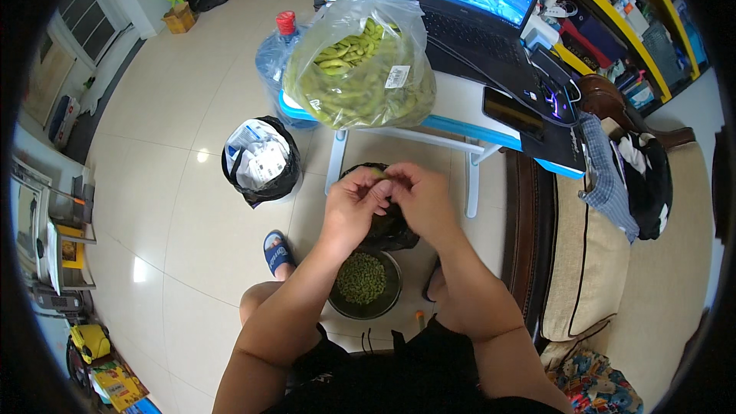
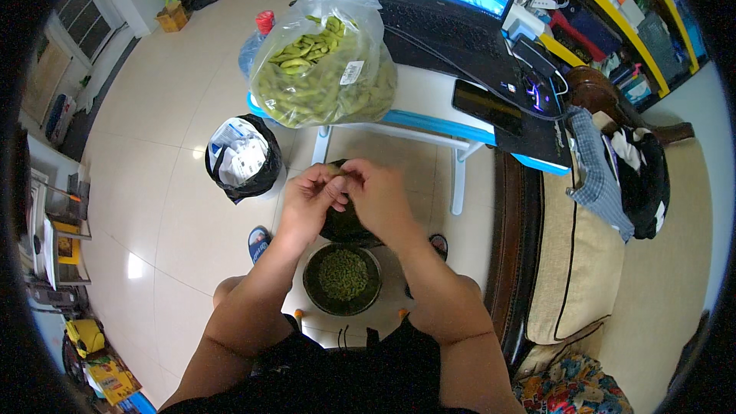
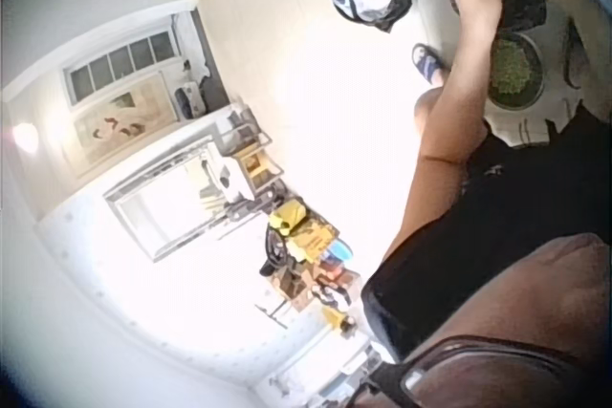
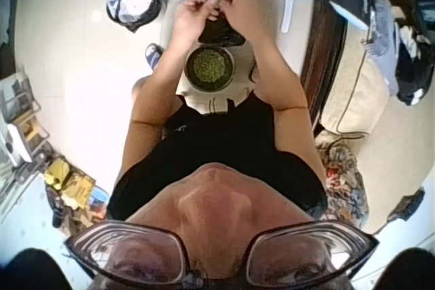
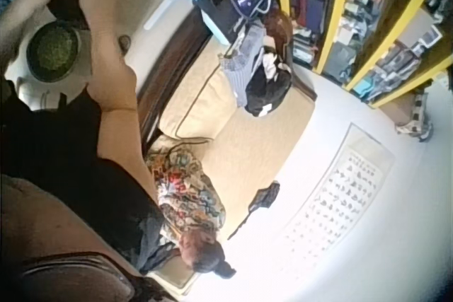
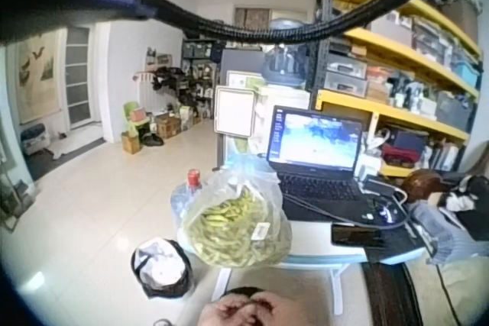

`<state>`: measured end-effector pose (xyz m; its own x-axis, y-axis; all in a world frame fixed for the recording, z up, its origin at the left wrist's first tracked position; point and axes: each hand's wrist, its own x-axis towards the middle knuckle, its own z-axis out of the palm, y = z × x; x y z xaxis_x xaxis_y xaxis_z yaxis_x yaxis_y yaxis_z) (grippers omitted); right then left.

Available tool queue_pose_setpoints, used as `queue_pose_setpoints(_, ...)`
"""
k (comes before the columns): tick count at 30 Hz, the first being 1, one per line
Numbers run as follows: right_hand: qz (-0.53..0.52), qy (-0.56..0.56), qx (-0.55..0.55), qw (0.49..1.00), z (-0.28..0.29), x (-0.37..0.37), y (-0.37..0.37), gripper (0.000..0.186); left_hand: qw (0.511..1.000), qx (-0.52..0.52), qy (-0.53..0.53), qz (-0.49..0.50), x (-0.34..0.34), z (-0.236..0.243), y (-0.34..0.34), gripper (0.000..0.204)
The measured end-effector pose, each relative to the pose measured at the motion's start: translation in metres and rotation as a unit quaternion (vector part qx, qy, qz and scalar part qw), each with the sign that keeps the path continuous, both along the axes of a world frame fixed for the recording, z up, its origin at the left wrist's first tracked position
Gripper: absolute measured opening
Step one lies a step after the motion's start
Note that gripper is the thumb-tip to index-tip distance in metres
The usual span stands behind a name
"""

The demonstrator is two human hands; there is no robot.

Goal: The person sits on the floor and shells edamame beans by hand, removing the beans from the pods and placing them into a metal bowl. The empty pods are discarded into a nearby trash bin.

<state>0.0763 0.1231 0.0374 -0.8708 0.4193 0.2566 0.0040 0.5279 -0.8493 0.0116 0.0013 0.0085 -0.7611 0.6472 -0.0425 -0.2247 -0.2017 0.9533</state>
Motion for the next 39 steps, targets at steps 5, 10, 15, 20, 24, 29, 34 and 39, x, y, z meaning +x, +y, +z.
queue_pose_setpoints(5,0.034,-0.063,-0.039,0.997,0.006,0.004,-0.003,0.010,0.998,0.040,-0.039,0.031,0.000,-0.009,0.001,0.008)
queue_pose_setpoints(10,0.053,-0.074,-0.042,0.995,0.006,0.008,0.003,0.009,0.996,0.047,-0.053,0.055,0.002,-0.010,0.004,0.005)
queue_pose_setpoints(15,0.065,-0.113,0.023,0.991,0.013,0.002,0.017,0.011,0.998,0.020,-0.062,0.017,0.001,-0.007,0.005,0.008)
queue_pose_setpoints(20,0.096,-0.103,-0.159,0.977,0.010,-0.008,0.022,0.010,0.997,-0.001,-0.055,-0.045,-0.006,-0.007,0.000,0.017)
queue_pose_setpoints(24,0.086,-0.104,-0.237,0.962,0.004,-0.010,0.024,0.010,0.998,-0.016,-0.066,-0.018,-0.003,-0.001,-0.001,0.018)
queue_pose_setpoints(29,0.052,-0.053,-0.012,0.997,0.010,-0.016,0.063,0.008,0.996,-0.040,-0.077,0.007,-0.003,-0.007,-0.005,0.018)
queue_pose_setpoints(34,-0.110,0.136,0.080,0.981,0.046,-0.046,0.185,0.009,0.995,-0.068,-0.076,-0.008,0.000,-0.005,-0.013,0.018)
queue_pose_setpoints(39,-0.196,0.107,0.170,0.960,0.025,-0.062,0.353,0.020,0.995,-0.071,-0.066,-0.030,0.002,-0.005,-0.006,0.017)
